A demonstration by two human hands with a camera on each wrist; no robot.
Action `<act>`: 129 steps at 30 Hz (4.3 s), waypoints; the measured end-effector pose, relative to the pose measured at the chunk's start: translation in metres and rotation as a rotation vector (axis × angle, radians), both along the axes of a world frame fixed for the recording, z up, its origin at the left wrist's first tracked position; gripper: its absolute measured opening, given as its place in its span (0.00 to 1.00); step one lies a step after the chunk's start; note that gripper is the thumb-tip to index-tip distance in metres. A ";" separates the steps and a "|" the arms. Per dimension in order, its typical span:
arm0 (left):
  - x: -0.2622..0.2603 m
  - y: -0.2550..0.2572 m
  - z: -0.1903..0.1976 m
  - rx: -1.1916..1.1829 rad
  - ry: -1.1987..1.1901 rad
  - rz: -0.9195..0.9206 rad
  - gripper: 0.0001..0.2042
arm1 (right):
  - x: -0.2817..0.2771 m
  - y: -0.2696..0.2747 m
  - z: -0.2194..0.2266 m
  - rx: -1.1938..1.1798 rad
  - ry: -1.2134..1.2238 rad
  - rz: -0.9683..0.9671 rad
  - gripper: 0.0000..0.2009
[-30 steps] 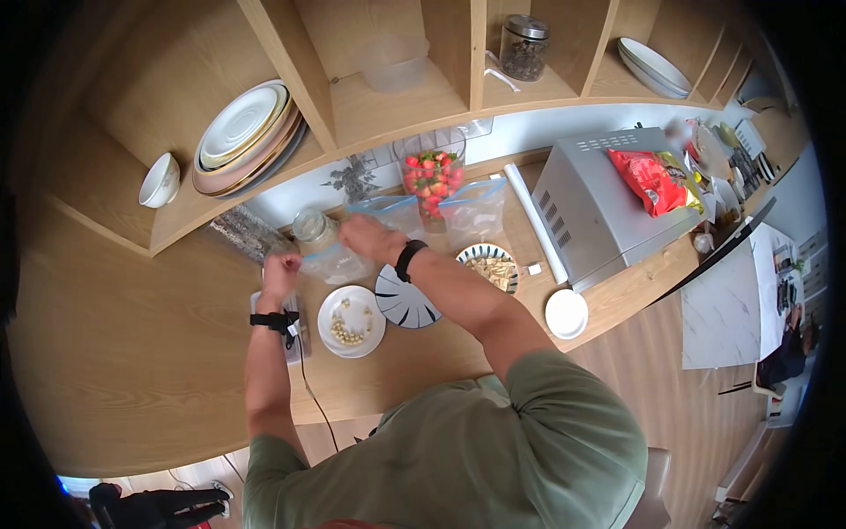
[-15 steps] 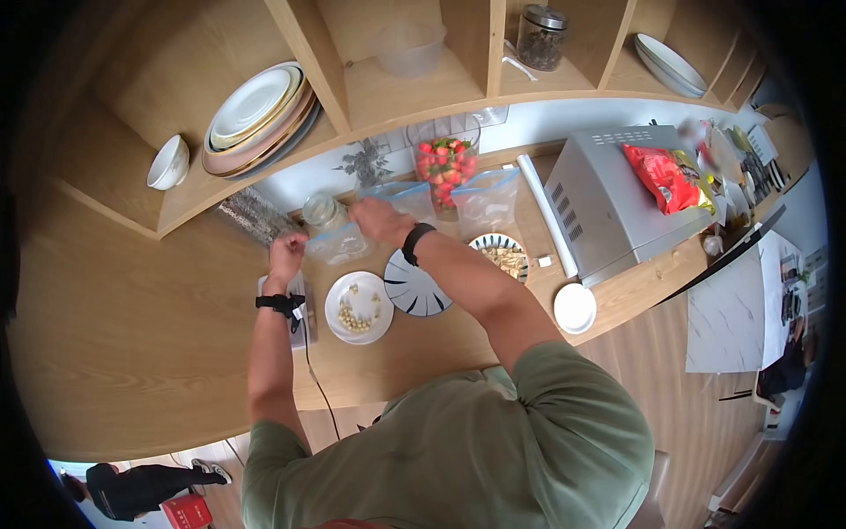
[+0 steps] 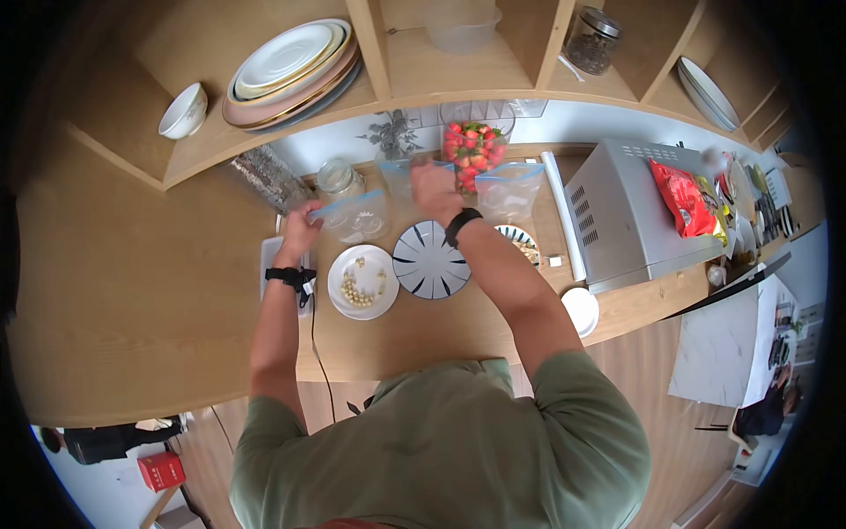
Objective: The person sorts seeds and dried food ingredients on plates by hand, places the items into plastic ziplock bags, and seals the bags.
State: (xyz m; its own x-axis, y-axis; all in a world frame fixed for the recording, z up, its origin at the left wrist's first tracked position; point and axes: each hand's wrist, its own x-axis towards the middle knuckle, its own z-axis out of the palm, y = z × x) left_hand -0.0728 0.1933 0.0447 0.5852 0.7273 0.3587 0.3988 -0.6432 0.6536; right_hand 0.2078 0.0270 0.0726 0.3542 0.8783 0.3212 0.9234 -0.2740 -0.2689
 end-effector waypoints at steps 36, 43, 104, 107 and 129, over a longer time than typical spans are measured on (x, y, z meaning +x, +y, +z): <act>-0.005 -0.018 -0.019 -0.188 0.121 -0.169 0.07 | -0.010 -0.096 0.044 0.284 0.236 0.037 0.04; -0.004 -0.028 0.005 -0.126 0.148 -0.067 0.09 | -0.015 -0.092 0.054 0.186 0.241 0.232 0.06; -0.122 -0.224 -0.043 -0.196 0.183 -0.001 0.10 | -0.136 -0.078 -0.076 -0.115 0.621 0.421 0.10; -0.123 -0.222 -0.043 -0.181 0.158 -0.006 0.10 | -0.139 -0.052 -0.085 -0.190 0.288 0.510 0.10; -0.111 -0.220 -0.056 -0.231 0.064 0.029 0.11 | -0.155 -0.007 -0.100 -0.521 -0.068 0.593 0.09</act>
State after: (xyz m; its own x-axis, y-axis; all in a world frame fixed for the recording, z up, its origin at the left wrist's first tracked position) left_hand -0.1836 -0.0266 -0.0114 0.5789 0.8026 0.1442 0.4599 -0.4674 0.7550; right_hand 0.0526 0.0196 -0.0276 -0.2258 0.9575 -0.1795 0.9646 0.1940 -0.1787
